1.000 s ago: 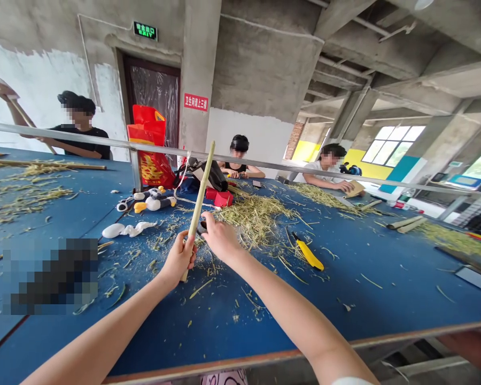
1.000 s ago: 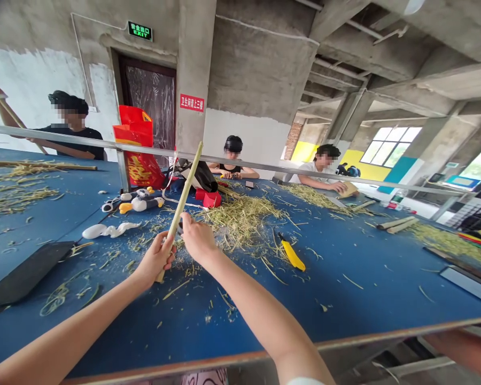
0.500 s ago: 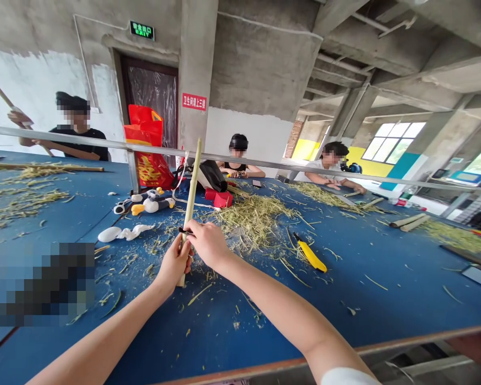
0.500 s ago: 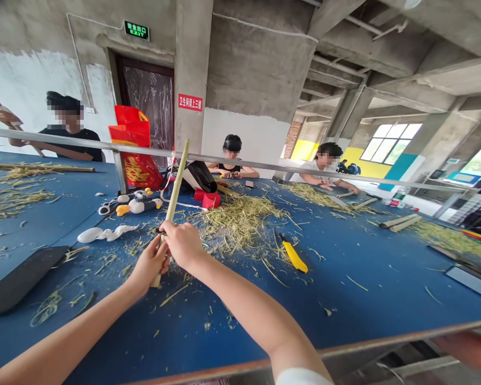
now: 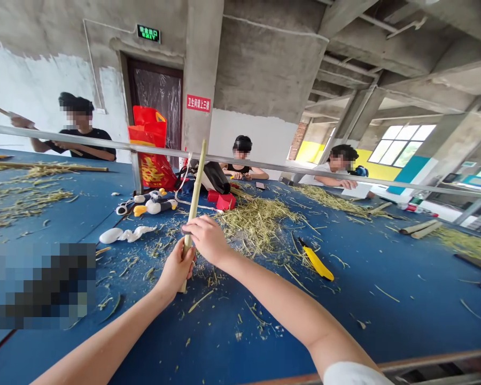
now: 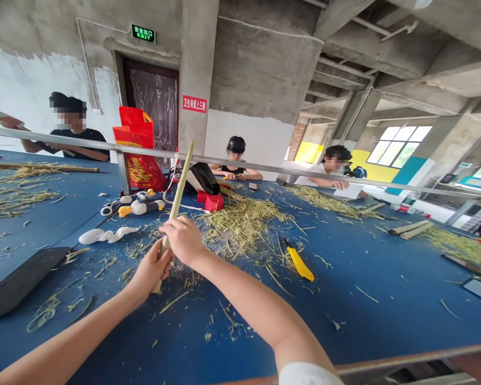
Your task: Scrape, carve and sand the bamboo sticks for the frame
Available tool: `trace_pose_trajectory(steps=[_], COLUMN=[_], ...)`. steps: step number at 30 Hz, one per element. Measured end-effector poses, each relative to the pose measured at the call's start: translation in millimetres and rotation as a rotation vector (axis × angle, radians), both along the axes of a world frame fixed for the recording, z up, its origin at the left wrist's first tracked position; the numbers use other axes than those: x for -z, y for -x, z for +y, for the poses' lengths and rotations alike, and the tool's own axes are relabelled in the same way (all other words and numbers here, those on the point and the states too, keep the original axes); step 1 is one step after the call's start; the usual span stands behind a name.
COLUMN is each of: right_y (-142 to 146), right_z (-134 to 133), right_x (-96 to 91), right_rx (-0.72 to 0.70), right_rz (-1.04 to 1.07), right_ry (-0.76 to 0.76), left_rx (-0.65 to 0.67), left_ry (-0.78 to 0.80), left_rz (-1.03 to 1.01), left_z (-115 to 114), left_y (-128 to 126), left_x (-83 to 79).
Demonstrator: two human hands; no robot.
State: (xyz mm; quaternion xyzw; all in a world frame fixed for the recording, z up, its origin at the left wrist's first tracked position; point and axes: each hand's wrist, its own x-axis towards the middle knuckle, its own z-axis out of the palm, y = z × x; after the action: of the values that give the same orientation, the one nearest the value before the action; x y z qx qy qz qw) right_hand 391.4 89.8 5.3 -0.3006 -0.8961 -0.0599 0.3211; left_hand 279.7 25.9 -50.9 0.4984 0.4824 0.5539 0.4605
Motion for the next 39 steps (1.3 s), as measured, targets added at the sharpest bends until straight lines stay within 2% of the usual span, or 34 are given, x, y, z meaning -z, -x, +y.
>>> trace_pose_trajectory(steps=[3,5,7,9,12,17,19,21,23,25,28,31,33,35,39], right_y=[1.4,3.5,6.0,8.1,8.2,-4.7,-11.9,-17.5,-19.7,-17.8,-8.6,3.1,9.3,12.5,10.1], right_z=[31.7,52.6,65.3,65.7,44.2,-13.6,-28.6,-32.2,-22.4,-0.5,44.0,80.7,91.5,89.7,58.8], right_x=[-23.7,-38.0,-46.5,-46.9,-33.9,-4.9,-2.8,-9.8,-25.3,-46.1,-76.5,-92.0,-90.8,-82.4,-56.0], right_rx=[0.104,0.203,0.285,0.308,0.266,0.14,0.056,-0.024,-0.053,-0.001,0.184,0.34,0.378,0.376,0.358], right_rz=[-0.133,-0.144,-0.144,-0.165,-0.21,-0.246,-0.24,-0.198,-0.121,-0.055,-0.029,-0.102,-0.191,-0.242,-0.291], right_ry=[-0.113,-0.124,-0.098,-0.083,-0.101,-0.061,0.01,0.121,0.182,0.129,-0.041,-0.094,-0.075,-0.059,-0.07], left_rx=[0.006,0.009,0.015,0.018,0.019,0.001,-0.008,-0.004,-0.008,-0.024,-0.036,-0.058,-0.08,-0.1,-0.117], left_ry=[0.002,0.003,0.007,0.009,0.005,-0.004,-0.009,-0.016,-0.022,-0.022,-0.01,-0.008,-0.011,-0.021,-0.058], left_rz=[0.04,0.056,0.056,0.044,0.028,0.006,0.013,0.013,0.017,0.03,0.061,0.124,0.166,0.194,0.213], left_z=[-0.6,-0.4,0.0,0.4,0.6,0.3,0.3,0.7,1.3,1.8,2.8,5.5,8.6,12.2,16.6], left_y=[0.3,1.1,1.8,2.3,2.6,2.7,2.7,2.5,2.1,1.3,0.3,0.3,1.2,2.2,2.8], left_x=[-0.2,0.9,1.8,2.0,1.7,1.7,1.9,2.1,2.6,3.3,5.6,10.8,15.7,20.6,24.8])
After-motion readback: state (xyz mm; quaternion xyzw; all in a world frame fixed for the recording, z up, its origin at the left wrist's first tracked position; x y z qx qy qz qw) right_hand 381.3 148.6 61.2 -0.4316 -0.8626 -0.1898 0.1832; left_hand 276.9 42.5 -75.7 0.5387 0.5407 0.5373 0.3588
